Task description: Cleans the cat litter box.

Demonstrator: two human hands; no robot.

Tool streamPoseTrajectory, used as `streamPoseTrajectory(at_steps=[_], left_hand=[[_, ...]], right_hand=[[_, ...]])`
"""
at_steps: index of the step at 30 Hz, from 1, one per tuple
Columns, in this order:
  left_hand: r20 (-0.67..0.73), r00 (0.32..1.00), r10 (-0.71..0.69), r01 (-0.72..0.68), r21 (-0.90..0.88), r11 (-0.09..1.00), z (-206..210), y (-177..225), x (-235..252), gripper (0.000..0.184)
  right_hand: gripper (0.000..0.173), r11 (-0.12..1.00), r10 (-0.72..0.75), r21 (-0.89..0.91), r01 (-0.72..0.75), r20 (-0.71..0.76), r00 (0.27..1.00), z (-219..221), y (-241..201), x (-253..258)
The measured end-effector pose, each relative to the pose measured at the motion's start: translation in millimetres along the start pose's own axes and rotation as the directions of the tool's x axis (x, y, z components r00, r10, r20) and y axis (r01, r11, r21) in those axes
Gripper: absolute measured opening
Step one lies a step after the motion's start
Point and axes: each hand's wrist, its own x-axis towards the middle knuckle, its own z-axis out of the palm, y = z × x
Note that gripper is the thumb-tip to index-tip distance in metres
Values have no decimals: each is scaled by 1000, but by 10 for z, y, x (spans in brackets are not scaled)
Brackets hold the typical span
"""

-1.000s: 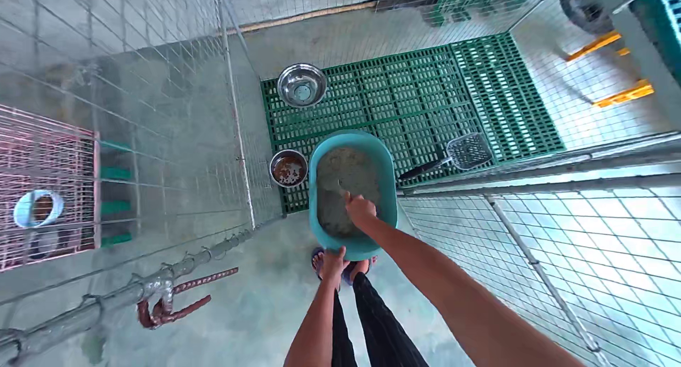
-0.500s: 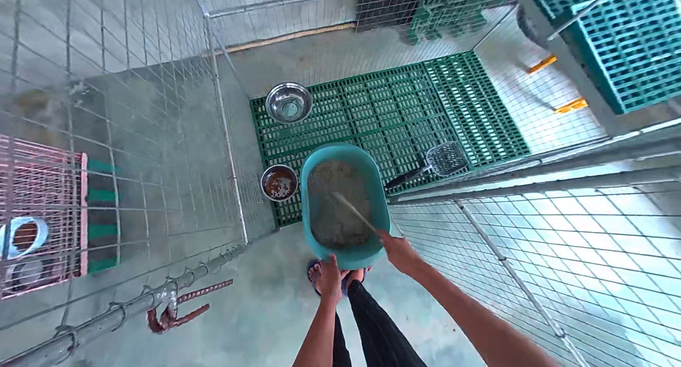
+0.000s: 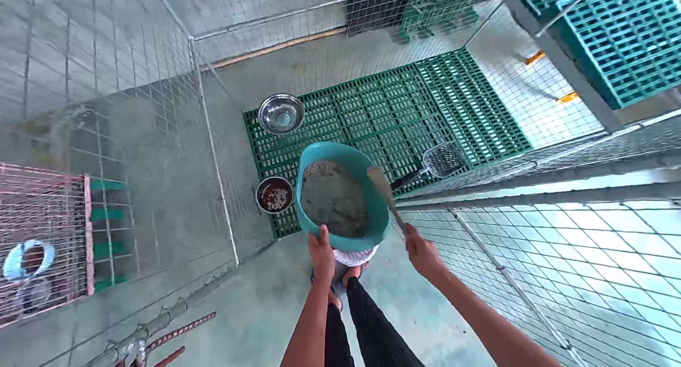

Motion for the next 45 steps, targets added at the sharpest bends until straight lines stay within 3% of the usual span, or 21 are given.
streamPoseTrajectory(at_steps=[2,5,9,14,18,20,22,25,26,27,28,29,31,32,35,37,40,42,45], left_hand=[[-7,1000,30,-30,25,999,26,7,-10,37],[20,1000,9,-10,46,999,48,-72,-5,39],[-26,981,-194,194,-14,981,128,-481,50,39],[-145,919,-366,362,-58,930,120,-1167,241,43],[-159,902,-401,396,-62,916,8,-1354,427,42],[-154,898,-413,410,-55,911,-72,-1378,467,41],[-157,890,-428,424,-64,904,-104,-1369,481,42],[-174,882,-438,429,-90,899,-80,-1367,501,43],[-182,880,-438,426,-104,899,-72,-1377,506,44],[-190,878,-440,424,-118,898,-66,-1389,510,44],[-192,873,-448,427,-139,893,-72,-1399,513,46],[-186,868,-460,432,-170,886,-82,-1407,521,49],[-130,846,-517,482,-228,846,-118,-1404,548,54],[-76,831,-552,520,-250,817,-126,-1366,576,57],[42,798,-601,592,-241,769,-54,-1091,561,45],[42,823,-567,559,-242,793,6,-788,465,36],[49,880,-472,470,-229,853,222,-304,511,32],[93,895,-436,445,-204,872,403,2,631,34],[136,889,-437,457,-226,860,602,116,573,34]], right_hand=[[43,998,55,-36,-51,121,991,-76,-72,128],[44,970,108,220,-101,-20,994,-261,-348,569],[47,863,269,473,-178,-134,954,-601,-876,1581],[52,867,414,395,-304,-231,880,-611,-708,2781],[48,887,436,293,-356,-283,854,-576,-369,3389],[48,910,385,285,-301,-316,867,-510,-252,3538],[59,888,429,342,-308,-373,823,-466,-127,3497],[73,751,660,359,-555,-380,648,-408,93,3227],[65,715,698,248,-653,-309,646,-376,165,3137],[51,724,682,71,-686,-227,695,-348,226,3062],[44,746,655,-29,-666,-148,741,-309,295,3036],[40,754,656,61,-654,-96,748,-256,363,3055],[40,623,723,494,-606,-68,688,-150,452,3120],[40,567,740,591,-573,-62,669,-147,442,3138],[39,627,757,466,-624,-174,630,-393,104,2975],[43,585,794,559,-587,-248,555,-548,-81,2837],[67,572,770,774,-272,-392,504,-885,-458,2785],[77,625,668,779,-56,-496,554,-1130,-769,2711],[65,661,491,736,146,-571,658,-1471,-1228,2385]])
